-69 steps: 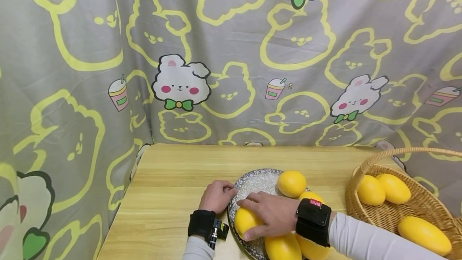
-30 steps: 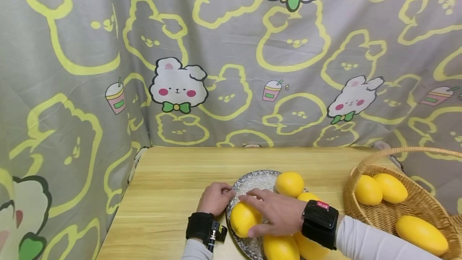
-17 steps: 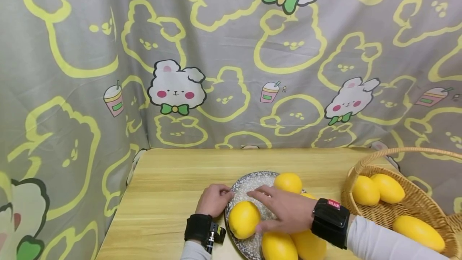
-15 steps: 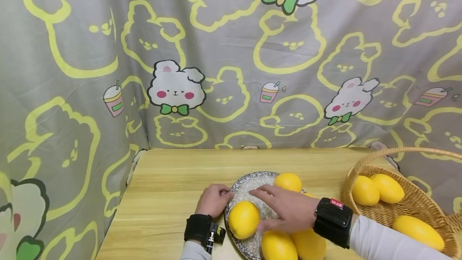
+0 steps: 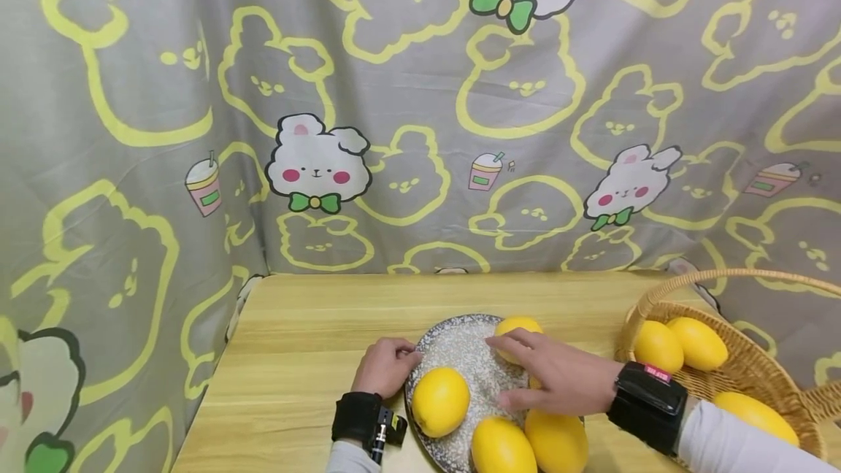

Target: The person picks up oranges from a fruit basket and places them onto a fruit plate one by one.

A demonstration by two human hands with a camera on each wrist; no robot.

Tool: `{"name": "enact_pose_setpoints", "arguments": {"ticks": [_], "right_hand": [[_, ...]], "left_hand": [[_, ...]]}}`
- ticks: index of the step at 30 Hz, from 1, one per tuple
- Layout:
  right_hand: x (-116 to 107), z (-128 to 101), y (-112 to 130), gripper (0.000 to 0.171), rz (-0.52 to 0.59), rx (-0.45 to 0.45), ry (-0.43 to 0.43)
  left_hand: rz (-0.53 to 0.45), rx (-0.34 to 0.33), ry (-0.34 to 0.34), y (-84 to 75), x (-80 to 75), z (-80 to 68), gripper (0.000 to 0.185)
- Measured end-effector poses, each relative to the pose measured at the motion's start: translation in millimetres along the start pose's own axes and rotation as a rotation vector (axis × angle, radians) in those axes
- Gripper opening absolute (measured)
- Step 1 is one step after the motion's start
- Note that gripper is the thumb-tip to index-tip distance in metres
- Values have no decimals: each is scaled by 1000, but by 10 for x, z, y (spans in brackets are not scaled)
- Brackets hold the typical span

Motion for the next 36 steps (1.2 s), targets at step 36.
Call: {"name": "enact_pose_setpoints", "arguments": {"ticks": [36], "right_hand": [[-382,-943,-952,35,-202,95,-335]], "left_hand": [[-11,7,0,21,4,4,24]]}}
Point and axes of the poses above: each hand's wrist, its own z-axis towards the middle knuckle, its own x-axis out of the palm, y = z × x, the point moved 3 cm from there along z, towards the middle knuckle, and after that the axes turned 15 degrees about -y, right-handed, at the moved point
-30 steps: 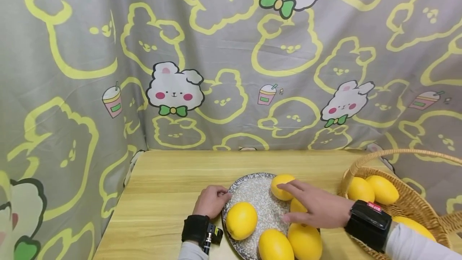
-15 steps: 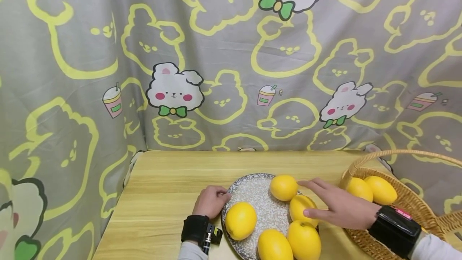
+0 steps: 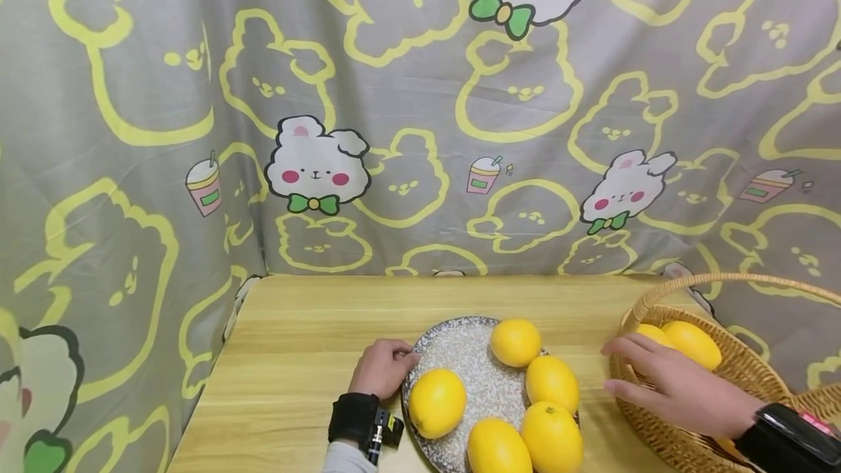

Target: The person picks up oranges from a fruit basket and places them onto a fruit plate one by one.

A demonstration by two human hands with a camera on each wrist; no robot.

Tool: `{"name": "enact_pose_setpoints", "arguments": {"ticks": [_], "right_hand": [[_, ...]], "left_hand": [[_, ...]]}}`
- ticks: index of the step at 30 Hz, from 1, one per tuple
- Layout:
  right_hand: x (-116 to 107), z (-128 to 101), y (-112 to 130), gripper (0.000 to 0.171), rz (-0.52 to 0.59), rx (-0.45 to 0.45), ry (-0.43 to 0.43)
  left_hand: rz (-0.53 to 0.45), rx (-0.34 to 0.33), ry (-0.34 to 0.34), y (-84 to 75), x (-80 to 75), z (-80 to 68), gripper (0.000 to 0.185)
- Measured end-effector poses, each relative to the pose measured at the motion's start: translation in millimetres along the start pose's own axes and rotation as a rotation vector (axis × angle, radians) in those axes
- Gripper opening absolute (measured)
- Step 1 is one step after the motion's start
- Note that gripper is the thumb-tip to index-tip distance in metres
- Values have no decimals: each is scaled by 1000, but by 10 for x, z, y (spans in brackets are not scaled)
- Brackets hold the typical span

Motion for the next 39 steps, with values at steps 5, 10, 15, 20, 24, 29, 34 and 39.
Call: {"name": "enact_pose_setpoints", "arguments": {"ticks": [5,10,15,20,24,29,34,39], "right_hand": [[-5,-84,-197,34,-7,77,23],[20,-129,-325,29,-41,67,2],[59,-146,-439,32,-92,63,-8],[95,-153,-557,37,-142,57,-21],[117,-158,-652,39,-134,75,-15],[153,-152,-739,42,-134,93,10],[186,-171,-764,50,-134,82,9],[206,-187,-773,60,-144,81,-1]], "left_hand": [[4,-2,0,15,-18,-14,25],[11,-5,0,24,-26,-22,25],[17,-3,-1,41,-14,-24,24],[12,1,-2,34,-10,-21,24],[8,0,-2,15,-11,-14,26],[5,-2,-7,-7,-3,-10,25],[2,-1,1,-10,14,-4,24],[9,-7,3,3,29,-2,24]]}}
Point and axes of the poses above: each hand's wrist, its own z-axis towards the middle knuckle, its own x-axis out of the palm, y = z × x, the point moved 3 cm from there along z, towards the middle knuckle, and after that the axes turned 15 degrees about -y, right-handed, at the moved point
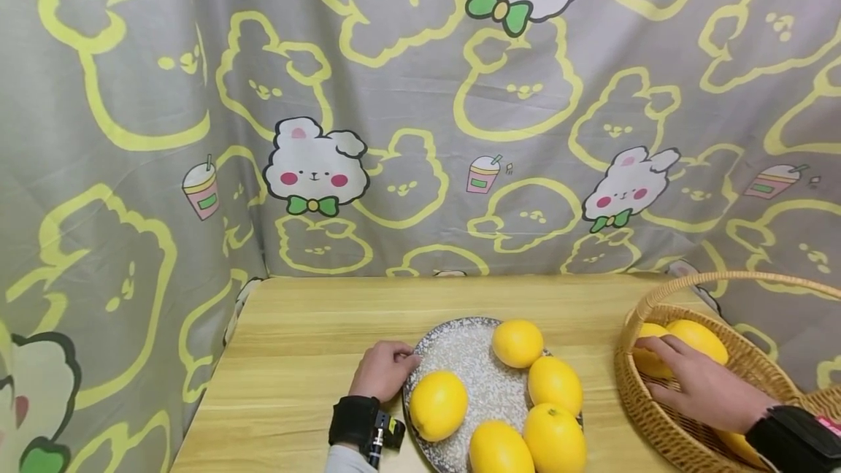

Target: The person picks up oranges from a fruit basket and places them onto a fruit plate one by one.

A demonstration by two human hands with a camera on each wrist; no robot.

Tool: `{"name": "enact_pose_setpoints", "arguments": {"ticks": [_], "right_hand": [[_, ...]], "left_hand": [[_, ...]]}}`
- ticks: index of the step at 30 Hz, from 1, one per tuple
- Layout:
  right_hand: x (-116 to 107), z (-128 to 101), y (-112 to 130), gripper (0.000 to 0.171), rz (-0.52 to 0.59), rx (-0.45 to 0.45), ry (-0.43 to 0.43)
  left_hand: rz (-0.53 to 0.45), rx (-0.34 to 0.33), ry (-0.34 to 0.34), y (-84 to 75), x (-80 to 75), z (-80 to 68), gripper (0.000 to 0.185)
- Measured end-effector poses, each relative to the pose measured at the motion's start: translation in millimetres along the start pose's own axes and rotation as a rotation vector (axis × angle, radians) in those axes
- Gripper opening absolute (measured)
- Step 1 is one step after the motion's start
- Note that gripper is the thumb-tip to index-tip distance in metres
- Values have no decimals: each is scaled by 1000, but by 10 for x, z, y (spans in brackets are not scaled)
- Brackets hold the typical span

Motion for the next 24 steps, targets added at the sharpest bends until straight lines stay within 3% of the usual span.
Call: {"name": "enact_pose_setpoints", "arguments": {"ticks": [6,24], "right_hand": [[4,36,-2,62,-26,-13,-39],[-15,104,-87,41,-40,-22,-75]], "left_hand": [[-8,-1,-3,-6,-13,-1,25],[-6,-10,-9,-26,-19,-5,24]]}}
Point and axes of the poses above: each hand's wrist, its own z-axis towards the middle knuckle, its own x-axis out of the palm, y = z × x, the point moved 3 cm from there along z, towards the middle knuckle, and after that the axes turned 15 degrees about -y, right-handed, at the moved point
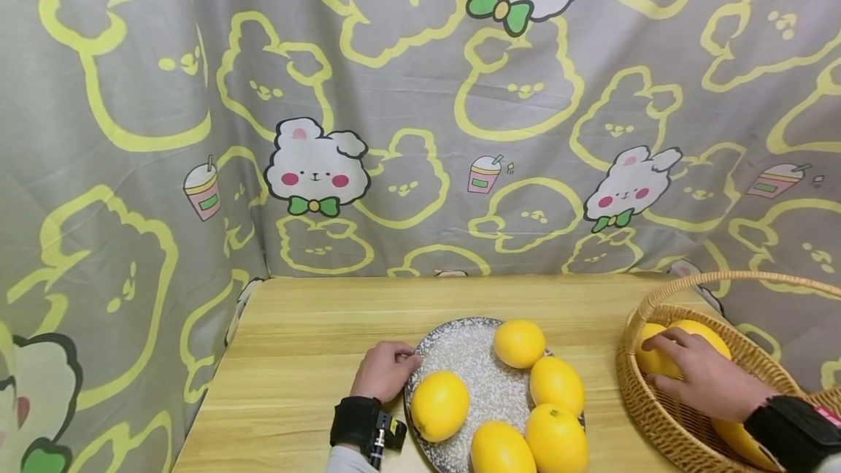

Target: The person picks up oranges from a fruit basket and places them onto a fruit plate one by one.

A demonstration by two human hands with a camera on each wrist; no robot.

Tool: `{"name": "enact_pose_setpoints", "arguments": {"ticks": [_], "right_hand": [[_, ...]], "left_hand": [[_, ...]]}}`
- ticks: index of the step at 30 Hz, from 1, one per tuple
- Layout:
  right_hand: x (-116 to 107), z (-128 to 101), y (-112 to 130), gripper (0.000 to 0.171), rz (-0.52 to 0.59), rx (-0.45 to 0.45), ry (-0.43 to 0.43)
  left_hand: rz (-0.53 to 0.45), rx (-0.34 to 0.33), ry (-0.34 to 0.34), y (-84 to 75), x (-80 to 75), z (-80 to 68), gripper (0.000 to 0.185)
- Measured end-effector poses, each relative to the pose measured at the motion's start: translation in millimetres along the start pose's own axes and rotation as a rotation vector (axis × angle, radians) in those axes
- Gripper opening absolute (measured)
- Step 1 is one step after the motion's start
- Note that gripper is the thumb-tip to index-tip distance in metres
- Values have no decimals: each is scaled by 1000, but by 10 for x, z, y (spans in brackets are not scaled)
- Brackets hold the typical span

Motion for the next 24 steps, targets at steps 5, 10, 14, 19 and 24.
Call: {"name": "enact_pose_setpoints", "arguments": {"ticks": [5,10,14,19,24], "right_hand": [[9,11,-15,41,-20,-13,-38],[37,3,-45,44,-22,-19,-64],[51,9,-72,45,-9,9,-45],[63,31,-92,43,-21,17,-45],[73,54,-111,43,-33,28,-51]], "left_hand": [[3,-3,1,4,5,-2,24],[2,0,5,14,10,1,24],[1,3,5,25,12,0,24],[2,4,3,24,13,2,25],[0,2,2,17,18,4,26]]}}
Point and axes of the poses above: each hand's wrist, its own z-axis towards the middle knuckle, its own x-axis out of the palm, y = z × x, the point moved 3 cm from there along z, towards the middle knuckle, and after that the axes turned 15 degrees about -y, right-handed, at the moved point
